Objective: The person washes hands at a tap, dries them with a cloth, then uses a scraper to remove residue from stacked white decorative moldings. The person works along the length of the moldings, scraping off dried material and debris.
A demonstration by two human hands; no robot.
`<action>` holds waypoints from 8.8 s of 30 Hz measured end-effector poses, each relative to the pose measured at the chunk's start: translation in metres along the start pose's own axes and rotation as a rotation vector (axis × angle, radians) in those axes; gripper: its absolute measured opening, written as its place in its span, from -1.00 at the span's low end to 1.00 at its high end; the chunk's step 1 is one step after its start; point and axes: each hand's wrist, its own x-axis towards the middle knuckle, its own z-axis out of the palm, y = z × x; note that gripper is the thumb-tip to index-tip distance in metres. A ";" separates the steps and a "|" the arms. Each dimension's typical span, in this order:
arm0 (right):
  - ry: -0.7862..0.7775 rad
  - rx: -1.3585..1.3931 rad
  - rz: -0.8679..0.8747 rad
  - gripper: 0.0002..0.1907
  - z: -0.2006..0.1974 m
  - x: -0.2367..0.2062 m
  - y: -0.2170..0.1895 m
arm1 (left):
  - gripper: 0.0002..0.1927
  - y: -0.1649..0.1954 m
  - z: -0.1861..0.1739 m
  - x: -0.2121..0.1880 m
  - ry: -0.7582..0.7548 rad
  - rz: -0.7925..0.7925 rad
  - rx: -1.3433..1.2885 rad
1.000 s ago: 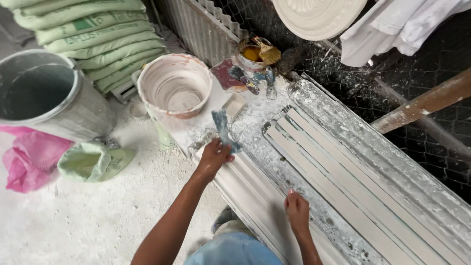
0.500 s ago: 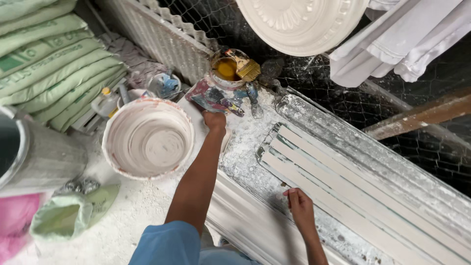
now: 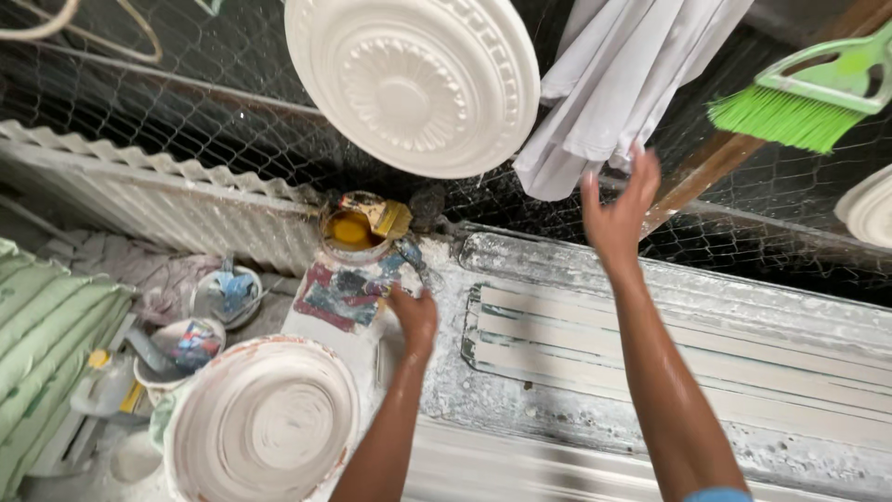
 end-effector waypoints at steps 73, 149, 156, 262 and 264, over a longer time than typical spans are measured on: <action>-1.363 0.887 0.497 -0.60 -0.192 -0.506 -0.367 | -0.41 -0.096 -0.579 -0.586 0.004 -0.378 -0.628; -1.563 1.316 0.888 -0.15 -0.109 -0.642 -0.438 | -0.64 -0.021 -0.514 -0.405 0.259 -0.281 -0.452; -2.140 0.858 0.122 -0.26 -0.174 -0.577 -0.394 | -0.64 -0.027 -0.565 -0.416 -0.093 -0.358 -0.191; -1.508 1.466 0.587 -0.38 -0.163 -0.482 -0.394 | -0.62 0.000 -0.375 -0.461 -0.395 0.021 0.118; -1.550 1.466 0.550 -0.38 -0.171 -0.484 -0.385 | -0.62 0.008 -0.373 -0.475 -0.424 0.091 0.180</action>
